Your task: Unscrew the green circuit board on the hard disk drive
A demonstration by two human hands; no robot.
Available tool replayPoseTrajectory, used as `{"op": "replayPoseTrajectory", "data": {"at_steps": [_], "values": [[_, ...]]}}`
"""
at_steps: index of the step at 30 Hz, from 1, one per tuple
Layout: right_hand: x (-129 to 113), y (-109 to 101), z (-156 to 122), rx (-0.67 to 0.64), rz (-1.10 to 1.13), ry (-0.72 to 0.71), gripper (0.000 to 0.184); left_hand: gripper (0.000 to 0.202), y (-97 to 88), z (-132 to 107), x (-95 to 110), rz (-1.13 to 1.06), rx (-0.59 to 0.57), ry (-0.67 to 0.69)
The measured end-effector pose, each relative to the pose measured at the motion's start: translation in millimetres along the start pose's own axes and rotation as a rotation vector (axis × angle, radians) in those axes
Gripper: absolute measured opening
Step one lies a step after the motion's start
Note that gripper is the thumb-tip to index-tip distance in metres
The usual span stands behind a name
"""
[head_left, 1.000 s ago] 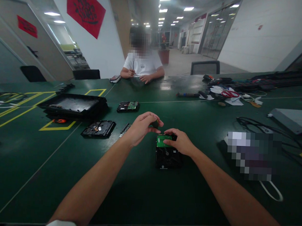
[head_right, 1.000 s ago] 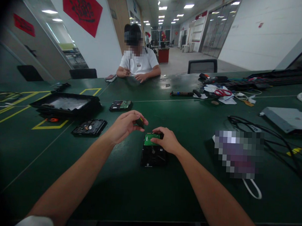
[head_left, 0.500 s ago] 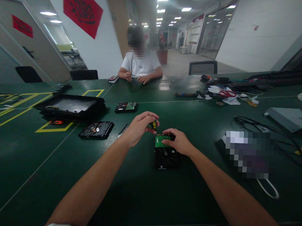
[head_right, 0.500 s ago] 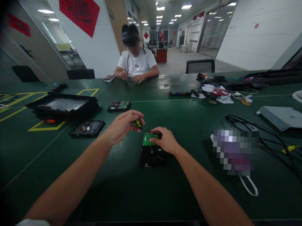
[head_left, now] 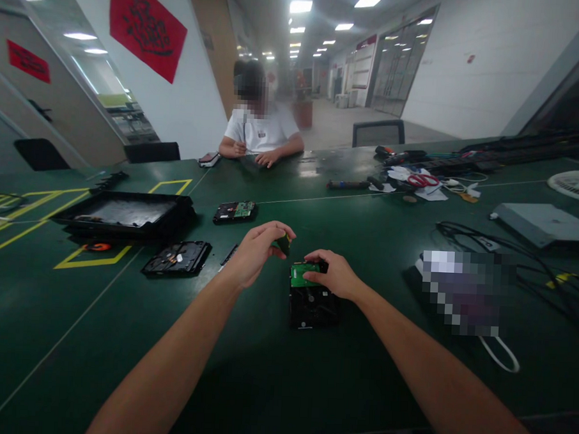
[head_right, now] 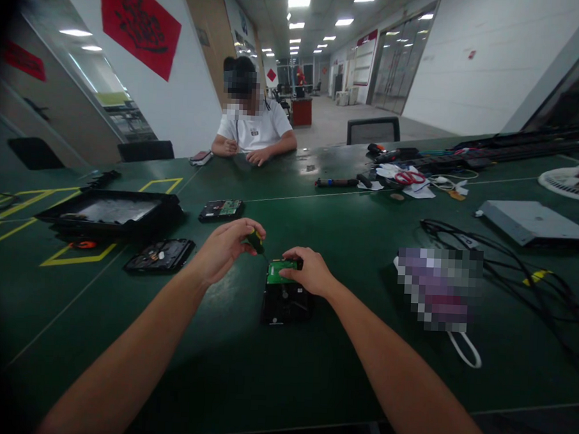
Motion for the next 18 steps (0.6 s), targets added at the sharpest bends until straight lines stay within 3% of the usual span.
{"op": "replayPoseTrajectory", "data": {"at_steps": [9,14,18], "values": [[0.5,-1.6,-1.3,0.010,-0.005,0.003,0.038,0.014,3.6,0.0,-8.7,-0.097,-0.036,-0.087],[0.5,-1.2,-0.4,0.015,0.005,-0.005,0.040,0.017,8.0,-0.9,-6.6,-0.102,-0.063,-0.065],[0.5,-0.5,0.3,0.006,-0.007,-0.017,0.040,0.016,2.3,1.5,-5.6,-0.069,-0.017,-0.043]]}}
Point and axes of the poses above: each hand's wrist, its own z-axis towards the middle knuckle, its own y-axis out of the palm, x = y × z, the point moved 10 cm from there along z, towards the middle knuckle, and after that the axes turned 12 degrees about x, right-handed, at the moved point
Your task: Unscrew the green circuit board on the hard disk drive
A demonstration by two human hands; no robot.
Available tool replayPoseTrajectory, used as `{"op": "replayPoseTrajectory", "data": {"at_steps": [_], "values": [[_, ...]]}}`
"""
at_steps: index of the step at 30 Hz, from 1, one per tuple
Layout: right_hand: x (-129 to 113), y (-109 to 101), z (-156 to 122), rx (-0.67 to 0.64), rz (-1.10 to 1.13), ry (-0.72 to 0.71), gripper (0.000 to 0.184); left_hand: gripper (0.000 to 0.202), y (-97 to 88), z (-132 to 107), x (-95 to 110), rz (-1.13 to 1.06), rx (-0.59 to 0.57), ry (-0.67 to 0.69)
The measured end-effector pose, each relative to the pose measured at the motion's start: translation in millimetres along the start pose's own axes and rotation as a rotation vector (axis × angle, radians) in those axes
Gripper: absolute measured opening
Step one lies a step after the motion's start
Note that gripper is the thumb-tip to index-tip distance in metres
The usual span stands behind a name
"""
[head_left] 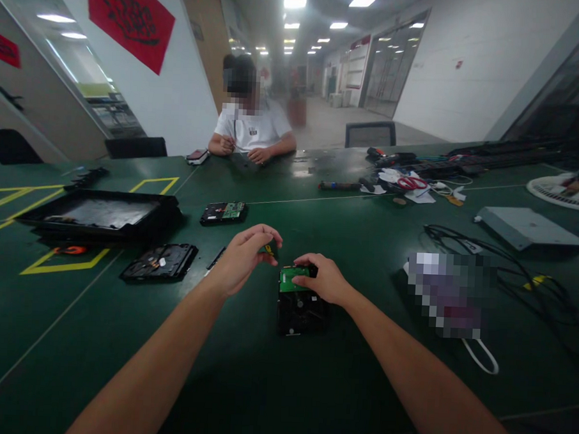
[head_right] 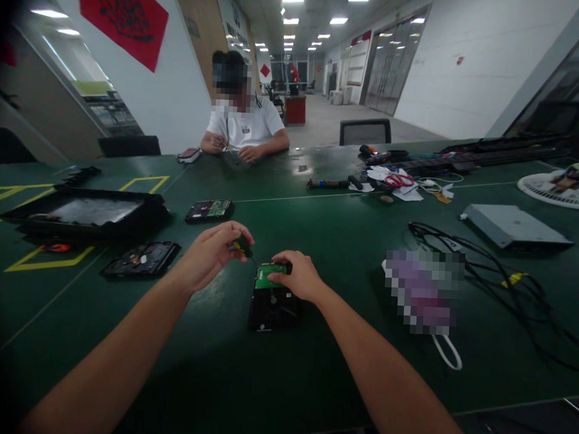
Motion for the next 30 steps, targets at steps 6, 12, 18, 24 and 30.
{"op": "replayPoseTrajectory", "data": {"at_steps": [6,12,18,24,30], "values": [[-0.6,-1.0,-0.5,-0.011,0.003,0.024,0.038,0.014,-4.7,0.9,-1.6,0.028,0.041,-0.010],[-0.6,-1.0,-0.6,-0.009,0.001,0.020,0.039,0.013,-1.6,-2.2,0.3,0.023,0.044,-0.021],[3.4,0.7,0.8,0.003,-0.007,0.015,0.038,0.013,1.3,-4.9,4.5,0.032,0.019,-0.005],[1.2,1.4,1.7,0.014,-0.005,-0.023,0.038,0.013,5.7,-7.4,5.3,0.023,-0.018,0.012],[4.7,2.9,1.4,0.005,0.002,0.004,0.037,0.013,5.7,-5.5,2.5,-0.022,-0.042,-0.005]]}}
Point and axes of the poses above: each hand's wrist, its own z-axis towards the middle knuckle, its own y-axis out of the palm, x = y × z, the point moved 10 cm from there along z, towards the middle knuckle, and after that the axes turned 12 degrees about x, right-handed, at the moved point
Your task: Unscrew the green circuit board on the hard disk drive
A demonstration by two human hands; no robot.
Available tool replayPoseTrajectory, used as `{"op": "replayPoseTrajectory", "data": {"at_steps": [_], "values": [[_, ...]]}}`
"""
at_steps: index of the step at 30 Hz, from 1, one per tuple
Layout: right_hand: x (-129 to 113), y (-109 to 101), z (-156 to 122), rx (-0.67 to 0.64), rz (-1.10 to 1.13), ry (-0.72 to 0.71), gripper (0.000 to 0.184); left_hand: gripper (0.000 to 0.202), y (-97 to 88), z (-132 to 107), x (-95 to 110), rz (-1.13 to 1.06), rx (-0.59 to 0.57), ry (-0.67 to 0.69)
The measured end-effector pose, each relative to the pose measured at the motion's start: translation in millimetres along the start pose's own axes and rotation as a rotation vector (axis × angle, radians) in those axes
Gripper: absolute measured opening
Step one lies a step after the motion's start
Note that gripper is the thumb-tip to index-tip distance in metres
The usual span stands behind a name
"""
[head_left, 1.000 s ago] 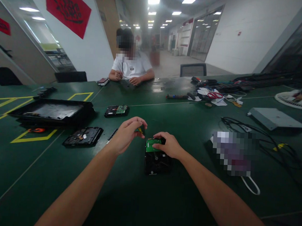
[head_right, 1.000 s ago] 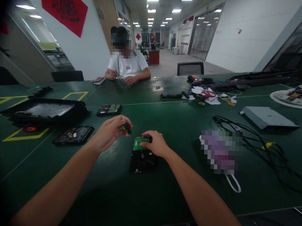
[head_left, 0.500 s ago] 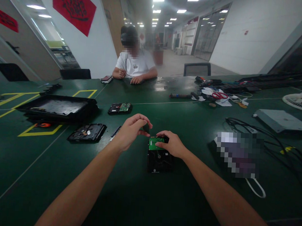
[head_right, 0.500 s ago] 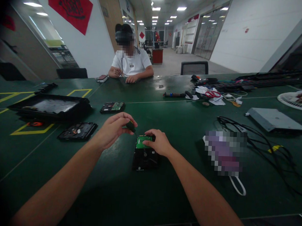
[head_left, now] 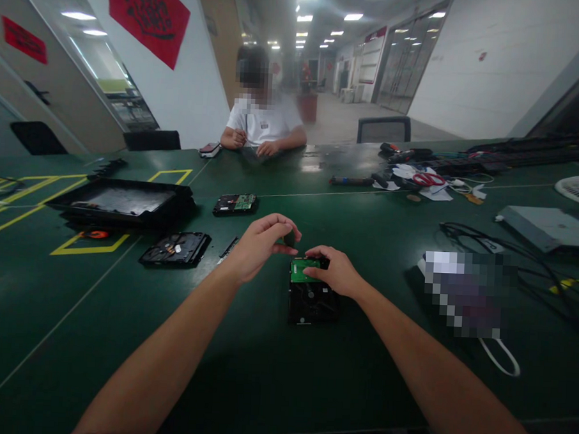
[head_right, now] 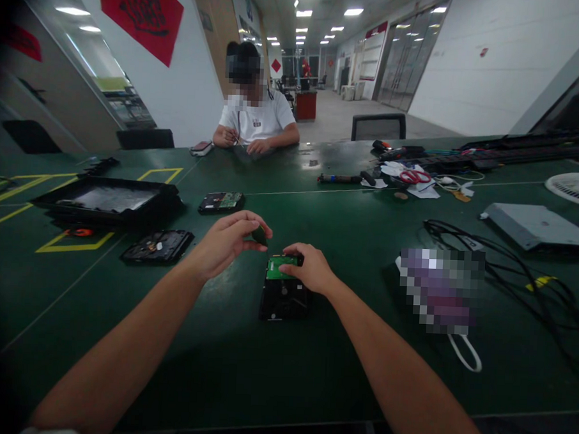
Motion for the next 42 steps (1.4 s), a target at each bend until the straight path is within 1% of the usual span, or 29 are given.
{"op": "replayPoseTrajectory", "data": {"at_steps": [9,14,23,27,32,35,38,42], "values": [[-1.1,-0.9,0.6,-0.007,-0.015,0.013,0.038,0.014,-0.7,0.4,1.6,-0.017,-0.025,-0.003],[-4.8,-1.7,-0.2,-0.008,0.002,0.018,0.036,0.016,-0.9,0.4,2.5,-0.014,-0.012,-0.006],[-2.6,-0.5,0.7,0.002,0.010,-0.014,0.037,0.018,-1.0,1.5,0.2,-0.027,-0.007,-0.006],[-0.5,0.8,0.9,-0.010,-0.004,-0.016,0.037,0.017,-1.4,1.4,0.9,0.011,-0.010,0.003],[0.3,1.1,1.2,-0.011,0.004,-0.009,0.036,0.017,-5.5,3.0,3.6,0.095,0.017,0.056],[0.8,1.3,1.0,-0.015,-0.008,-0.004,0.037,0.018,-4.7,2.4,5.5,0.135,0.014,0.074],[1.5,1.1,0.9,-0.009,0.004,0.006,0.036,0.019,-2.6,1.1,4.8,0.115,0.000,0.049],[1.2,0.8,0.7,-0.004,-0.001,0.007,0.036,0.021,0.4,-0.2,0.8,0.031,-0.026,-0.009]]}}
Point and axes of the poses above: each hand's wrist, its own z-axis towards the middle knuckle, its own y-axis out of the palm, x = y × z, the point moved 10 cm from there along z, towards the middle knuckle, and after that the axes turned 12 degrees about x, right-handed, at the moved point
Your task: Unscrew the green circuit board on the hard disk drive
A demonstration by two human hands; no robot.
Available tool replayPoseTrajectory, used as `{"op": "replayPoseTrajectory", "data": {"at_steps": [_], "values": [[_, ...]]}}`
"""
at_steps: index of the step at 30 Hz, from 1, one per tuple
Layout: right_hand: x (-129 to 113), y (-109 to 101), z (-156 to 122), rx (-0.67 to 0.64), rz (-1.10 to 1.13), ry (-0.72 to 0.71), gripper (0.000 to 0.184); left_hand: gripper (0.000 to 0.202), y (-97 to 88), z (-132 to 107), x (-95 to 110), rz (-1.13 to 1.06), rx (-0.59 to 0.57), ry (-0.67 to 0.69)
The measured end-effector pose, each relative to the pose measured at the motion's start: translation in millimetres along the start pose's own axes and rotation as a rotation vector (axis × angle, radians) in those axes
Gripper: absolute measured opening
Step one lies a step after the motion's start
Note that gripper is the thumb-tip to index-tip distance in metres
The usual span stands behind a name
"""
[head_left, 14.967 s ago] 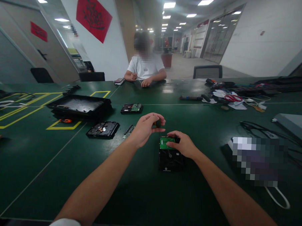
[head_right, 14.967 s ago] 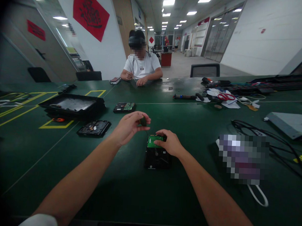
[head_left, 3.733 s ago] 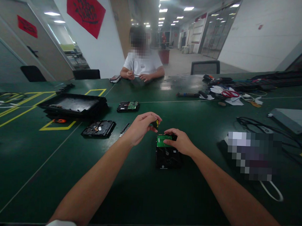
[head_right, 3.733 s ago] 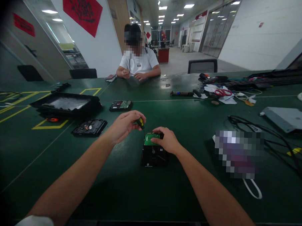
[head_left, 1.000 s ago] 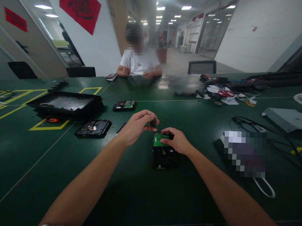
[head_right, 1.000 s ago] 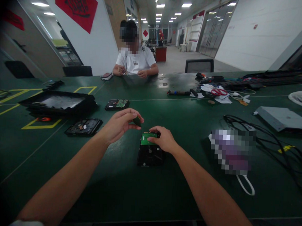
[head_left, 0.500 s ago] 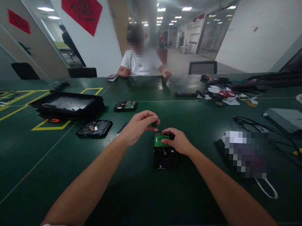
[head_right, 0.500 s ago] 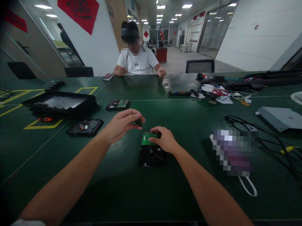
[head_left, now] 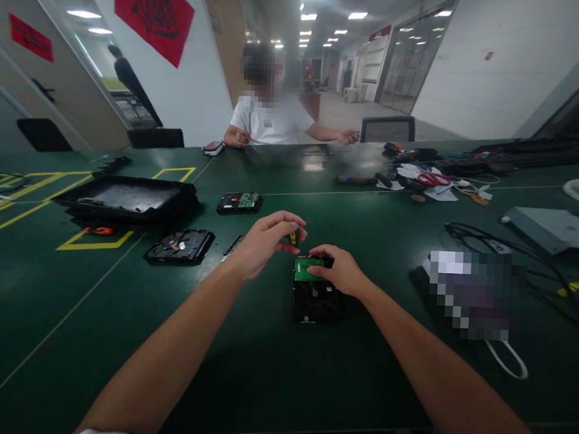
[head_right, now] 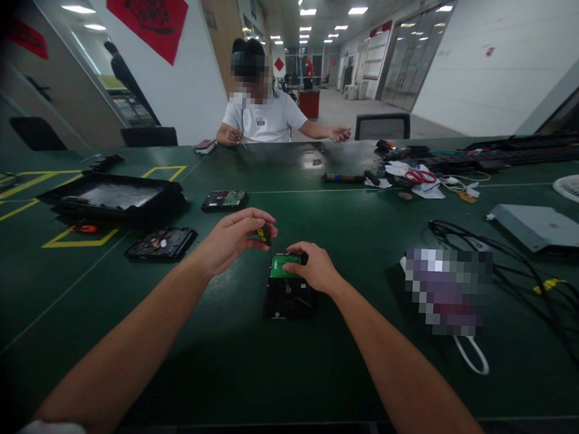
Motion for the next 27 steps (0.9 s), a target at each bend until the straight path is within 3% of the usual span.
{"op": "replayPoseTrajectory", "data": {"at_steps": [11,21,27], "values": [[-2.8,-0.9,0.2,0.008,0.004,-0.018,0.036,0.013,-1.7,0.0,-0.2,0.008,0.013,-0.006],[-0.6,0.7,0.7,-0.006,0.010,-0.014,0.037,0.014,7.9,-4.9,-6.5,-0.019,-0.083,-0.096],[-0.5,-0.4,0.0,-0.004,0.001,-0.013,0.037,0.014,1.5,-1.7,-1.1,-0.002,-0.044,-0.029]]}}
Point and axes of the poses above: each hand's wrist, its own z-axis towards the middle knuckle, its own y-axis out of the palm, x = y × z, the point moved 10 cm from there along z, towards the middle knuckle, and after that the axes turned 12 degrees about x, right-handed, at the moved point
